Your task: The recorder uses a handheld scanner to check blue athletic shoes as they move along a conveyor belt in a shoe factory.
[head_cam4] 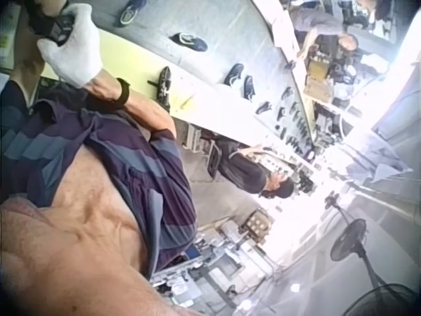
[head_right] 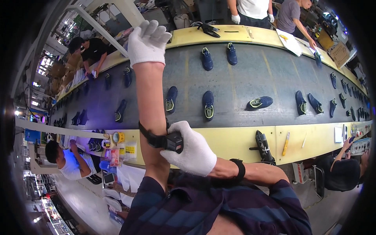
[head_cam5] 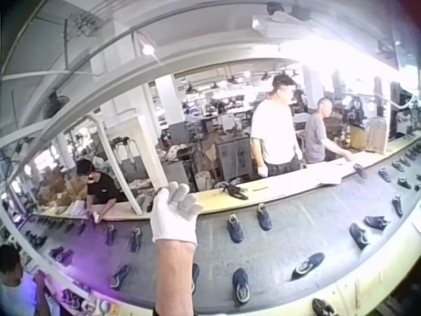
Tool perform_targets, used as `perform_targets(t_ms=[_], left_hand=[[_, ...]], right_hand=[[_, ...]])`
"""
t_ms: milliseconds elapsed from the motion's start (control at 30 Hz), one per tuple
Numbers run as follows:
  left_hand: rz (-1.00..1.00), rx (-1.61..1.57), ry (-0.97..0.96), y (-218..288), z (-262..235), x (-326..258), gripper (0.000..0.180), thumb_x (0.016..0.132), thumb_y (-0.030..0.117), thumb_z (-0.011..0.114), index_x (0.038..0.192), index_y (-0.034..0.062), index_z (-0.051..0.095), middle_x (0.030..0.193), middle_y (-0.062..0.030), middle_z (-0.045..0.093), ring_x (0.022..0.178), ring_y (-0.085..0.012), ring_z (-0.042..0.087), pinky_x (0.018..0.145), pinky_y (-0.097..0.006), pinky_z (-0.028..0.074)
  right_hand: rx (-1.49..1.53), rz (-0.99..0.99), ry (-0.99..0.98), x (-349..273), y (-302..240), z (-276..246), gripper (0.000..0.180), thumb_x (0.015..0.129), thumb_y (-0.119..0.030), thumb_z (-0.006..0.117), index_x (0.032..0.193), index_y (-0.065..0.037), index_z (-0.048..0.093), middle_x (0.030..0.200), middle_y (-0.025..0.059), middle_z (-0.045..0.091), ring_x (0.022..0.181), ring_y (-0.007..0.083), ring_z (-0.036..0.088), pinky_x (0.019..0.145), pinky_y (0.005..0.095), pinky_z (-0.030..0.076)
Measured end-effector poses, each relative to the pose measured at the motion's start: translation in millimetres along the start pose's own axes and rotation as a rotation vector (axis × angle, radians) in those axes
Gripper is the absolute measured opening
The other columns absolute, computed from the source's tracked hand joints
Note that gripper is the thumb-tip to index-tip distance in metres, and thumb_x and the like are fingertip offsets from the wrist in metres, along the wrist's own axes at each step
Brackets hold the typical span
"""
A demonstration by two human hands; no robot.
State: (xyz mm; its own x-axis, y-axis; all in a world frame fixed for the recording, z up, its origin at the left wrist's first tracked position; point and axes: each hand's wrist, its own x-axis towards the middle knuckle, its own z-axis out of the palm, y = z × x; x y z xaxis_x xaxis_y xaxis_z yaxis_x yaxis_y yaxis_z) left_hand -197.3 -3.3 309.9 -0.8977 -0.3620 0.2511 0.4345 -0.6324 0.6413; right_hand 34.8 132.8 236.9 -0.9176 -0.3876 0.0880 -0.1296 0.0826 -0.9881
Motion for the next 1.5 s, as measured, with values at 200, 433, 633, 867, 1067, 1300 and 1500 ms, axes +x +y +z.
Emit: perform_targets(t_ms=[200, 433, 633, 867, 1067, 1300, 1500], left_hand=[[-0.557, -0.643, 0.078, -14.6, -8.7, 5.5, 0.036, 0.110, 0.019, 0.032, 0.110, -0.0023, 0.060, 0.098, -0.0188, 0.069, 0.086, -0.0313, 0.070, 0.074, -0.048, 0.056], [-0.459, -0.564, 0.016, -18.7, -1.5, -5.8, 0.032, 0.109, 0.018, 0.038, 0.105, -0.0012, 0.063, 0.096, -0.0163, 0.070, 0.077, -0.0286, 0.071, 0.065, -0.039, 0.061], [0.109, 0.664, -0.025, -68.7, -3.7, -48.7, 0.024, 0.105, 0.023, 0.057, 0.115, 0.0025, 0.065, 0.101, -0.0126, 0.070, 0.070, -0.0242, 0.070, 0.060, -0.039, 0.057], [0.538, 1.265, -0.211, -93.1, -45.7, -75.7, 0.020, 0.102, 0.021, 0.063, 0.116, 0.0065, 0.067, 0.105, -0.0115, 0.071, 0.081, -0.0256, 0.072, 0.073, -0.042, 0.058], [-0.690, -0.139, 0.223, -84.1, -72.6, -48.1, 0.028, 0.109, 0.026, 0.043, 0.115, 0.0030, 0.058, 0.105, -0.0189, 0.070, 0.085, -0.0326, 0.072, 0.075, -0.048, 0.057], [-0.612, -0.479, 0.206, -67.6, -49.7, -39.5, 0.034, 0.111, 0.029, 0.041, 0.109, 0.0017, 0.061, 0.100, -0.0178, 0.070, 0.080, -0.0288, 0.071, 0.074, -0.046, 0.058], [0.681, 1.280, -0.179, -80.9, -33.7, -74.9, 0.017, 0.103, 0.022, 0.063, 0.110, 0.0072, 0.065, 0.108, -0.0161, 0.069, 0.096, -0.0305, 0.070, 0.084, -0.042, 0.056]], right_hand=[[0.007, 0.002, 0.000, 6.6, 7.0, -6.1, 0.056, 0.078, -0.009, 0.085, 0.121, -0.003, 0.051, 0.095, 0.0081, 0.062, 0.084, 0.0136, 0.062, 0.076, 0.0326, 0.054], [0.066, 0.063, -0.006, 13.3, 13.6, -24.8, 0.051, 0.083, -0.012, 0.083, 0.123, -0.001, 0.053, 0.093, 0.0106, 0.066, 0.084, 0.0154, 0.066, 0.076, 0.0329, 0.055], [0.313, 0.264, 0.044, 30.3, -2.5, -34.9, 0.046, 0.086, -0.012, 0.079, 0.120, 0.005, 0.055, 0.091, 0.0085, 0.067, 0.072, 0.0119, 0.068, 0.063, 0.0280, 0.057], [0.491, 0.405, 0.030, 32.5, 18.7, -41.6, 0.041, 0.087, -0.010, 0.078, 0.116, 0.008, 0.055, 0.087, 0.0085, 0.067, 0.066, 0.0131, 0.070, 0.059, 0.0286, 0.058], [0.192, 0.101, 0.081, 22.0, 31.0, -18.1, 0.045, 0.087, -0.007, 0.079, 0.120, 0.003, 0.051, 0.096, 0.0087, 0.063, 0.074, 0.0111, 0.066, 0.061, 0.0280, 0.057], [0.343, 0.247, 0.088, 28.4, 18.3, -29.4, 0.045, 0.087, -0.007, 0.078, 0.122, 0.003, 0.053, 0.094, 0.0078, 0.063, 0.072, 0.0120, 0.067, 0.062, 0.0279, 0.056], [0.354, 0.324, 0.121, 26.4, 14.2, -22.1, 0.042, 0.088, -0.007, 0.077, 0.120, 0.004, 0.052, 0.092, 0.0084, 0.063, 0.070, 0.0129, 0.068, 0.062, 0.0285, 0.058]])
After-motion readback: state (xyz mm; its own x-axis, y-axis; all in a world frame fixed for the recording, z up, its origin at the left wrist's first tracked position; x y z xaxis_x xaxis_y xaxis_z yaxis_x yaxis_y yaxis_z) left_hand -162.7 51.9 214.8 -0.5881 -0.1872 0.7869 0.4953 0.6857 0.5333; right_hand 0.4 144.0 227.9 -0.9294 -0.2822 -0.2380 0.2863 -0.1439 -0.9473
